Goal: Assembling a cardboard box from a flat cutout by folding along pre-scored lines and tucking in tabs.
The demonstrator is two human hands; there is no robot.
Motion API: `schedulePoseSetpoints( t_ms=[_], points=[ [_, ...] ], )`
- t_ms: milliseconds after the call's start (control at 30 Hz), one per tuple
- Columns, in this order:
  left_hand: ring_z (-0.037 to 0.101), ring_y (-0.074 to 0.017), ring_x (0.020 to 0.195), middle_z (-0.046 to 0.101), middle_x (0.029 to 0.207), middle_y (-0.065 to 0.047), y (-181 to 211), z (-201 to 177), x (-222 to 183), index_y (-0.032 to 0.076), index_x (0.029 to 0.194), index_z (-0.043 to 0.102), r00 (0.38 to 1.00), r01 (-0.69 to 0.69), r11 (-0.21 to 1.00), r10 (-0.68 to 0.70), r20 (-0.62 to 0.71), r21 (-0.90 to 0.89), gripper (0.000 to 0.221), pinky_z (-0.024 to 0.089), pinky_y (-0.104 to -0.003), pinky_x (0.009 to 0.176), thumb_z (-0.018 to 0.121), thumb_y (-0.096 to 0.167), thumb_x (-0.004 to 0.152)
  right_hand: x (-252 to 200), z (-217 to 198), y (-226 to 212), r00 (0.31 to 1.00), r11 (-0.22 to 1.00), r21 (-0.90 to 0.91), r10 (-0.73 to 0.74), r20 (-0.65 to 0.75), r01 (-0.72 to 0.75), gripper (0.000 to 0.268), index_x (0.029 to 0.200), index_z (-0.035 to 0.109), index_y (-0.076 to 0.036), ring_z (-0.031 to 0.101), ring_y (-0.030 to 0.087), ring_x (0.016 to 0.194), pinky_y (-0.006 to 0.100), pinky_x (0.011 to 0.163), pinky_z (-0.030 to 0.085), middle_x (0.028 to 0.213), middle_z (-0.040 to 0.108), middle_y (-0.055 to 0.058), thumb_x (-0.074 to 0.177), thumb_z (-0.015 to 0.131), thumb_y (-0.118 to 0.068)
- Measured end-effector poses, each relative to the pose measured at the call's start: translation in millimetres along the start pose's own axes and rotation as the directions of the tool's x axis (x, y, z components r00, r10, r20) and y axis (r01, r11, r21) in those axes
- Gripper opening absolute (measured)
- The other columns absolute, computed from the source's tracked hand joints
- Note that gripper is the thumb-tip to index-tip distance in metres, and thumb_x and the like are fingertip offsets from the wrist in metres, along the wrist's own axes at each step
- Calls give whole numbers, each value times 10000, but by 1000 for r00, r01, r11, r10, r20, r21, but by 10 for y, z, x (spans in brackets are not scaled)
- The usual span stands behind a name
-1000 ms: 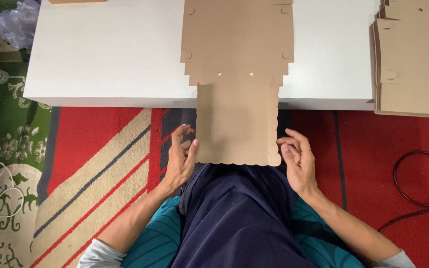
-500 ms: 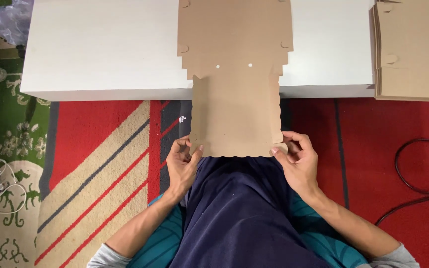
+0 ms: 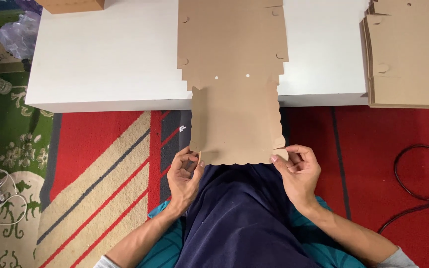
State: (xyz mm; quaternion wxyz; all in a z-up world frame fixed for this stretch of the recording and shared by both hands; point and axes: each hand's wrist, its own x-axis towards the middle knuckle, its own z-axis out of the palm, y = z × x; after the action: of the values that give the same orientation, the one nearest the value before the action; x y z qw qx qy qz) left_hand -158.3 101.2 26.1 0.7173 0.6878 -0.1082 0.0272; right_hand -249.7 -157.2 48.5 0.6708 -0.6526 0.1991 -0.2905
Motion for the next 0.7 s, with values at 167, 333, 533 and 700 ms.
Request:
schedulePoseSetpoints(
  t_ms=[167,333,533,700],
  points=[
    [623,-462,1204,585,1285,-299,-10,21,-2,-50,968,618,1000,-22,1000,22,0,17,178,610,-491,898,756,30,886,-5,84,-93,990,988,-67,-139,6,139,288,978,586,89,734,276,996,343,864,638,938,644,158,807,818,94],
    [663,-447,1147,620,1246,-293,43,54,2,-59,946,648,998,-17,998,20,-58,54,190,644,-444,833,785,50,872,-11,126,-168,976,968,-129,-209,56,215,212,894,649,87,739,327,962,363,822,643,897,635,173,792,834,88],
    [712,-384,1083,656,1232,-260,191,53,127,-31,924,679,994,-21,993,33,-105,113,156,661,-370,760,785,74,882,80,56,-78,969,970,-42,-234,76,237,256,923,652,113,737,337,966,354,772,657,1029,590,208,779,855,52],
    [704,-442,1070,640,1269,-246,477,101,253,2,927,667,995,18,982,1,-103,189,148,670,-389,679,766,107,892,212,51,-192,979,989,-56,-128,157,138,254,932,677,92,728,383,985,379,680,671,1157,583,225,779,855,-5]
  ],
)
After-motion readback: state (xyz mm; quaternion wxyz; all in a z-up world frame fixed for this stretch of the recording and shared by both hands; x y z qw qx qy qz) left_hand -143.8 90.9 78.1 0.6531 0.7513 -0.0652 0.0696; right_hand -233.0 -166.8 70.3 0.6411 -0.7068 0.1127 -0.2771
